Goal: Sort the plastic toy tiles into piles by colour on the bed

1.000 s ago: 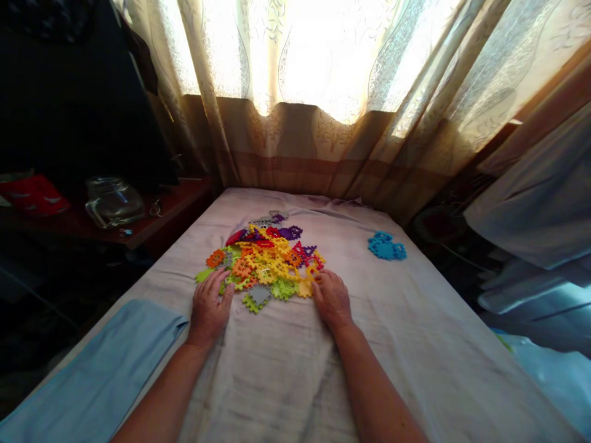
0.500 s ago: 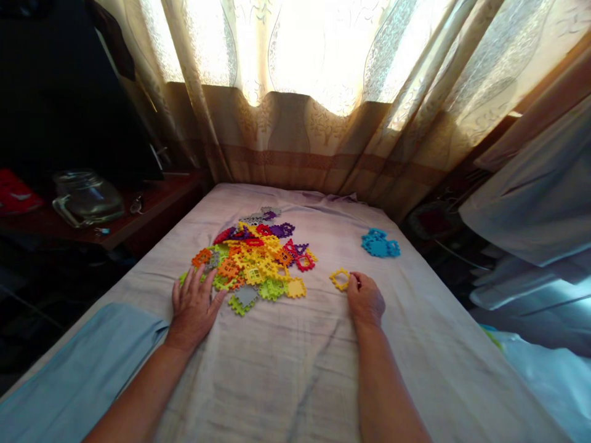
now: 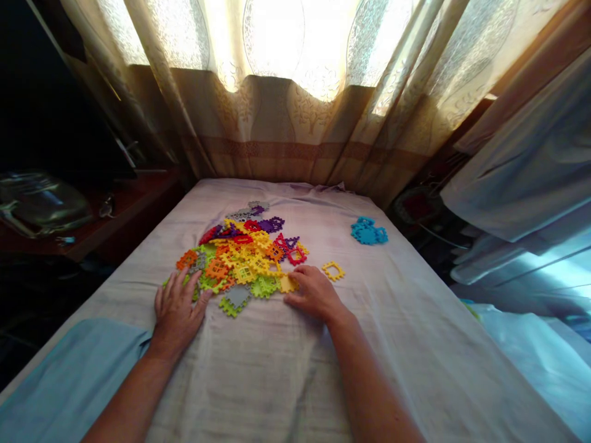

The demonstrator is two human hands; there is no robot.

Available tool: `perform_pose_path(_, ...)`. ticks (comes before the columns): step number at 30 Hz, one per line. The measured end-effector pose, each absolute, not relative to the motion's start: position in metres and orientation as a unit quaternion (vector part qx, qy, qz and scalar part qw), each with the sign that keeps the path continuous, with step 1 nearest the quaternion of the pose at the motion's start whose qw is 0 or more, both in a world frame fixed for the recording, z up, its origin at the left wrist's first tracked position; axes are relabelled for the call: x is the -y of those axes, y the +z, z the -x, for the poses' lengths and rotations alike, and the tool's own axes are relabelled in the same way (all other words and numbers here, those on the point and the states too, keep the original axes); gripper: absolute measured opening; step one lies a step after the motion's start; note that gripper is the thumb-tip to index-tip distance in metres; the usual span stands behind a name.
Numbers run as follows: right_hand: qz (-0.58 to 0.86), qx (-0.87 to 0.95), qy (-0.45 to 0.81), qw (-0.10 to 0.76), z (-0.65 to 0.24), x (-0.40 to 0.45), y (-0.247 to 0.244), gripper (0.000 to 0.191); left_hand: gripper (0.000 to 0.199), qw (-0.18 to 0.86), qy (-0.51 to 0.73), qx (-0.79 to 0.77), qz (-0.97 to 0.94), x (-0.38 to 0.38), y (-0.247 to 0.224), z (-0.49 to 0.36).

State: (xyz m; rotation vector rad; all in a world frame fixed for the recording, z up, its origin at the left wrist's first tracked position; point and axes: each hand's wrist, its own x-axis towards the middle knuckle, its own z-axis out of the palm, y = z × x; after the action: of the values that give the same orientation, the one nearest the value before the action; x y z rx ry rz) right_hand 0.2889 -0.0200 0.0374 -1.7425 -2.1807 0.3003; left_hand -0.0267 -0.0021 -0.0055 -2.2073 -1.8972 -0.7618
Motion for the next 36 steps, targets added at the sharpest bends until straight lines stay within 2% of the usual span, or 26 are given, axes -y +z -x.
perform_pose_path(4,0.626,0.765,0.109,0.105,-0.288,0.021,0.048,0.024,0.054,0.059,-0.260,0.622,0.737,0.000,-0.008,0.028)
perform_pose_path(11,0.622,0.764,0.147,0.087,-0.302,0.021,0.051,0.012,0.055,0.054,-0.260,0.619,0.739,-0.001,-0.010,0.028)
perform_pose_path(12,0.622,0.763,0.149,0.094,-0.302,0.022,0.050,0.015,0.054,0.054,-0.260,0.619,0.739,-0.001,-0.010,0.028)
perform_pose_path(15,0.628,0.759,0.142,0.099,-0.301,0.024,0.050,0.042,0.053,0.050,-0.260,0.620,0.738,-0.001,-0.010,0.028)
perform_pose_path(18,0.626,0.762,0.145,0.079,-0.298,0.026,0.052,0.051,0.054,0.048,-0.258,0.620,0.739,-0.001,-0.009,0.028)
perform_pose_path(21,0.625,0.764,0.146,0.070,-0.297,0.026,0.054,0.046,0.054,0.047,-0.253,0.618,0.743,0.000,-0.009,0.028)
perform_pose_path(26,0.615,0.774,0.131,0.074,-0.300,0.024,0.056,0.023,0.052,0.045,-0.259,0.619,0.740,0.000,-0.009,0.028)
perform_pose_path(30,0.670,0.717,0.128,0.146,-0.315,0.018,0.050,0.026,0.052,0.045,-0.260,0.620,0.739,-0.001,-0.009,0.028)
perform_pose_path(32,0.716,0.646,0.119,0.234,-0.329,0.014,0.042,0.024,0.054,0.048,-0.258,0.620,0.740,-0.001,-0.009,0.028)
perform_pose_path(36,0.776,0.465,0.132,0.404,-0.358,0.008,0.019,0.033,0.058,0.055,-0.252,0.618,0.742,-0.001,-0.009,0.028)
